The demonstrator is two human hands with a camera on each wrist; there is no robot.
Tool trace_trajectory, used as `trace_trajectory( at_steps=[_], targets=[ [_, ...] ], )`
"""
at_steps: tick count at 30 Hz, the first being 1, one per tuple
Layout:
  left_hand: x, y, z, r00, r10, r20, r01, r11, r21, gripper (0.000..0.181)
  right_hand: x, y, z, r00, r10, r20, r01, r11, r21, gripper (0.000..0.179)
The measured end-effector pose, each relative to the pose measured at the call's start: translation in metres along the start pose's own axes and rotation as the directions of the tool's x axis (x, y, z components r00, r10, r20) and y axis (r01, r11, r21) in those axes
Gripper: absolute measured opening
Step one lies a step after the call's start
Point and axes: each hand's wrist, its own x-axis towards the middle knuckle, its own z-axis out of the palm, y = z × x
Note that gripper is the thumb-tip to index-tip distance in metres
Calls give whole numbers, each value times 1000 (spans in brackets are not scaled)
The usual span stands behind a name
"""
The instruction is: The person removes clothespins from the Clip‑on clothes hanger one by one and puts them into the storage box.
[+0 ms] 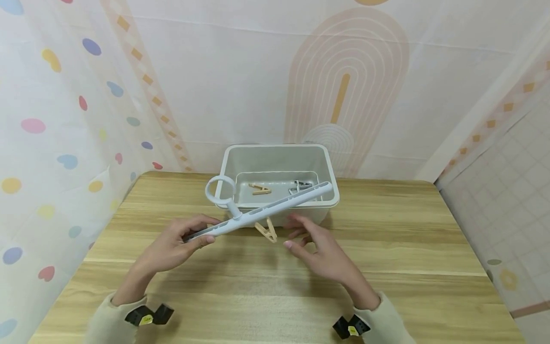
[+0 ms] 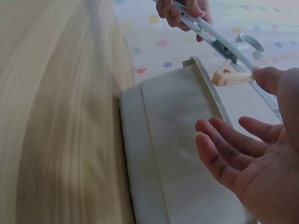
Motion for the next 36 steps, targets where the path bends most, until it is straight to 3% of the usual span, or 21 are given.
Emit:
trace_trajectory(
  at_steps=[16, 28, 36],
  targets=[
    [3, -2, 11, 997, 66, 41, -65, 997, -37, 27, 10, -6, 24, 1000, -17, -14, 18, 1000, 22, 42],
    [4, 0, 14, 996, 55, 65, -54, 998, -24, 27, 13, -7, 35, 1000, 3, 10, -4, 995, 104, 16],
    [2, -1, 12, 997, 35, 63, -35, 999, -16, 27, 12, -7, 32, 1000, 3, -25, -2, 999, 39, 17]
  ],
)
